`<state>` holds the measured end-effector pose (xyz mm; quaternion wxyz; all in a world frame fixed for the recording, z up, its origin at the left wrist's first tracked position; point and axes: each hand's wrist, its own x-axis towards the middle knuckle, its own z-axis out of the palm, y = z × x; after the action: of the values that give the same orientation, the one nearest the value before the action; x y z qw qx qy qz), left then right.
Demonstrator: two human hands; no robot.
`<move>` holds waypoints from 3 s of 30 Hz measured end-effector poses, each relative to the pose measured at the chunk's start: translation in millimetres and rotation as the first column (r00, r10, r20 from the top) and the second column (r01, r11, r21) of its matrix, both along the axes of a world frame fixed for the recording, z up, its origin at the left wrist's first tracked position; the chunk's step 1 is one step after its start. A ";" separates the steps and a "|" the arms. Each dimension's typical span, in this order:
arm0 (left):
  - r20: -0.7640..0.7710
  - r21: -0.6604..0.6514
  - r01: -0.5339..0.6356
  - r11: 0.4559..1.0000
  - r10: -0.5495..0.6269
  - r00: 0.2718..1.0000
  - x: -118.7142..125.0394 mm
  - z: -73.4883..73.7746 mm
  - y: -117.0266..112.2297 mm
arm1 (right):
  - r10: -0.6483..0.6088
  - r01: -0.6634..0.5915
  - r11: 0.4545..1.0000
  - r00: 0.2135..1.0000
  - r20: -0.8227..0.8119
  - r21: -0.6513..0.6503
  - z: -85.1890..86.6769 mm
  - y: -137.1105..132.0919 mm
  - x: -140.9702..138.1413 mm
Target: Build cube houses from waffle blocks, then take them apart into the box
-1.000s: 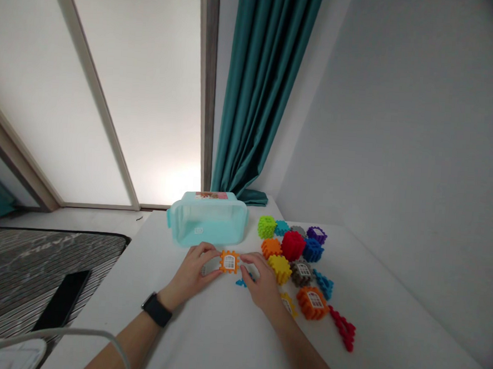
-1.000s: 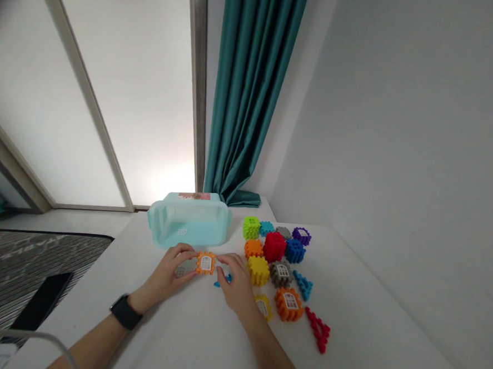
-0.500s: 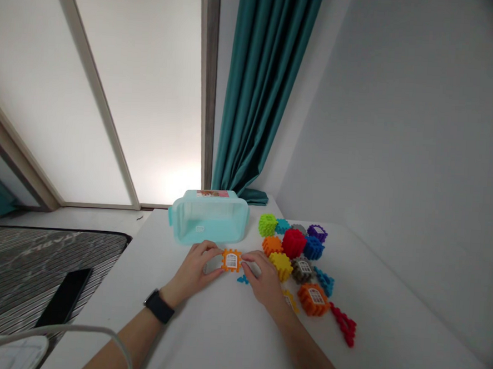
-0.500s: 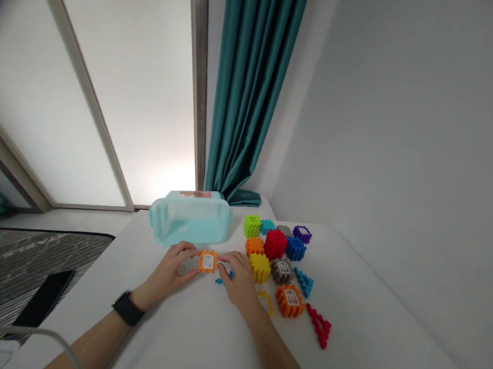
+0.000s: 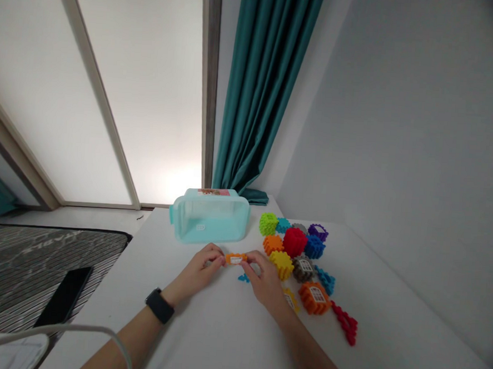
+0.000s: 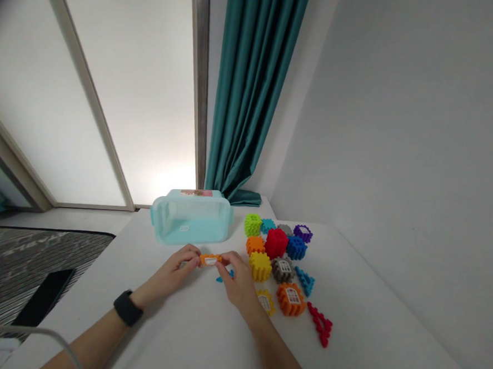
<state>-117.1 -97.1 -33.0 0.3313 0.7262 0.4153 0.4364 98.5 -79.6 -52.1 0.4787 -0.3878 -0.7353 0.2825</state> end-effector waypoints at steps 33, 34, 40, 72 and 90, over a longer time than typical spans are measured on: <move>0.067 -0.211 0.023 0.977 -0.009 0.998 11.6 0.6 -8.2 | 0.084 -0.122 0.969 0.981 -0.176 -0.217 3.9 -5.7 -5.5; 0.087 -0.231 0.036 0.972 -0.016 0.996 12.0 -0.5 -7.9 | 0.081 -0.127 0.969 0.975 -0.209 -0.214 3.5 -5.8 -5.9; 0.191 -0.285 0.052 0.957 0.004 0.982 13.0 -8.0 -3.3 | 0.119 -0.182 0.948 0.964 -0.239 -0.263 -1.3 -4.7 -8.7; -0.336 0.503 -0.148 0.851 0.351 0.874 6.7 1.5 -14.4 | 0.159 -0.397 0.801 0.862 -0.481 -0.448 16.5 -13.7 -9.9; -0.332 0.533 -0.144 0.834 0.362 0.871 -4.0 3.8 -10.3 | 0.015 -0.042 0.979 0.991 0.133 0.202 13.3 -14.2 1.2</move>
<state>-121.2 -107.4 -29.2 -0.0240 0.7992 0.4461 0.4020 99.7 -93.7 -38.8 0.4626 -0.3438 -0.7957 0.1863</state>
